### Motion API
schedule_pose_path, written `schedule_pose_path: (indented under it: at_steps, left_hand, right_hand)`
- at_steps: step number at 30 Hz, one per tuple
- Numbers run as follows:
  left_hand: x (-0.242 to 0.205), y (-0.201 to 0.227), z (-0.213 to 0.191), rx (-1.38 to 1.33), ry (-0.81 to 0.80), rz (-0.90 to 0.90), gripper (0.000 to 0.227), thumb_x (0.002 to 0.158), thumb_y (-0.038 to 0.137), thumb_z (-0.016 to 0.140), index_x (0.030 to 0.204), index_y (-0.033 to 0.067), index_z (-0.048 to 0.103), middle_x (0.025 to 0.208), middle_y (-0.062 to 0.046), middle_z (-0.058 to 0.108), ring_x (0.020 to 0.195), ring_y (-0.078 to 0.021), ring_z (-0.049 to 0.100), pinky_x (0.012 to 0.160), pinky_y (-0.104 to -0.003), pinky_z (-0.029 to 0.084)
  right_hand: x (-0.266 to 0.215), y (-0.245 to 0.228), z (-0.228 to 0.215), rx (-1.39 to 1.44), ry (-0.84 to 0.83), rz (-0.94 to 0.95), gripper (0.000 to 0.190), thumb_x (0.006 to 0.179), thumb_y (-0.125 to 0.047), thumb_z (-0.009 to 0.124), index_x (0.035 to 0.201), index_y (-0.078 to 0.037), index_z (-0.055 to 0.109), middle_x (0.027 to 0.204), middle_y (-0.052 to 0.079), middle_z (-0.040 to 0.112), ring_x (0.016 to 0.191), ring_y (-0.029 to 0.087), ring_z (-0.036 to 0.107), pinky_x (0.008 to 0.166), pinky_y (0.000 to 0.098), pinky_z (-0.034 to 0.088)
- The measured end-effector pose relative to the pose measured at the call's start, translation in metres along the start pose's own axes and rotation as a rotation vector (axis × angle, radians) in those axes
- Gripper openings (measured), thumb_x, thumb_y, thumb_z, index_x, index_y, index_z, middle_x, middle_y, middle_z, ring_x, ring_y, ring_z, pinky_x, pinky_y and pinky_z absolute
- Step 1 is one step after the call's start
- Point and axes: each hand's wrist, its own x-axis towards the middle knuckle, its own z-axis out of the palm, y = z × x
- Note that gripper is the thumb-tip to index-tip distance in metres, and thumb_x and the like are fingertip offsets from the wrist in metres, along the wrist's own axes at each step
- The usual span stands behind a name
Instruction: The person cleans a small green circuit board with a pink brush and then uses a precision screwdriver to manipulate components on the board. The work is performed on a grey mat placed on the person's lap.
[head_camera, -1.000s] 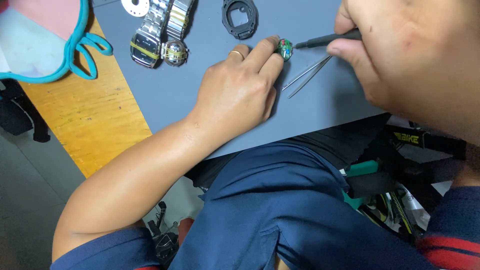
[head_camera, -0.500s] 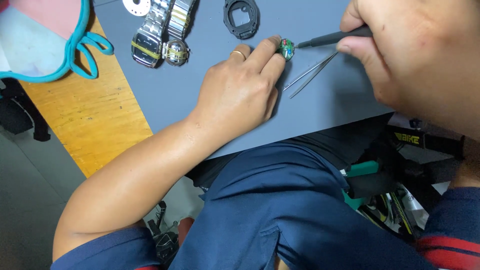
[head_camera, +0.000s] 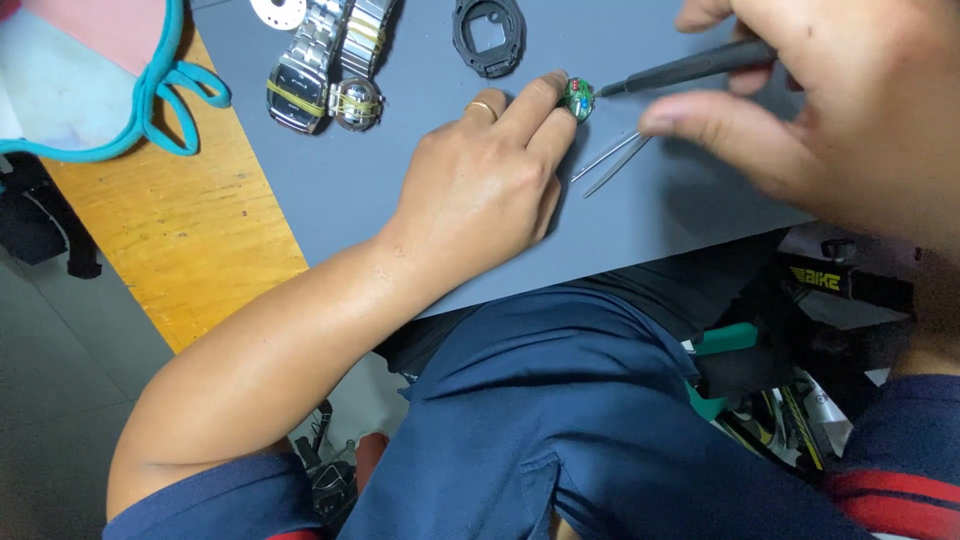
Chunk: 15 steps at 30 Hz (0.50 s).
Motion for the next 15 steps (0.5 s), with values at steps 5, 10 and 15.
schedule_pose_path:
  at_steps: [5,10,15]
  left_hand:
    - [0.000,0.000,0.000,0.011,0.007,-0.002,0.017,0.070,0.013,0.050,0.086,0.0071,0.047,0.103,-0.004,0.047,0.064,-0.0227,0.046,0.034,-0.031,0.038]
    - [0.000,0.000,0.000,-0.005,0.017,-0.003,0.015,0.071,0.010,0.049,0.085,0.0066,0.047,0.103,-0.005,0.048,0.063,-0.0225,0.046,0.032,-0.029,0.036]
    - [0.001,-0.001,0.000,-0.034,-0.003,-0.012,0.016,0.069,0.013,0.051,0.083,0.0065,0.046,0.102,-0.005,0.048,0.063,-0.0232,0.046,0.033,-0.032,0.038]
  right_hand:
    - [0.011,-0.009,-0.007,0.347,-0.069,0.120,0.014,0.080,-0.006,0.063,0.087,0.002,0.055,0.066,0.006,0.049,0.058,0.014,0.042,0.054,0.0236,0.032]
    - [-0.021,0.035,0.024,0.386,0.033,0.120,0.011,0.095,-0.002,0.051,0.099,0.008,0.051,0.081,0.013,0.043,0.070,0.021,0.037,0.065,0.0296,0.029]
    - [-0.019,0.051,0.043,0.218,0.238,0.204,0.017,0.108,0.005,0.063,0.097,0.008,0.051,0.086,0.015,0.046,0.077,0.025,0.042,0.071,0.0336,0.032]
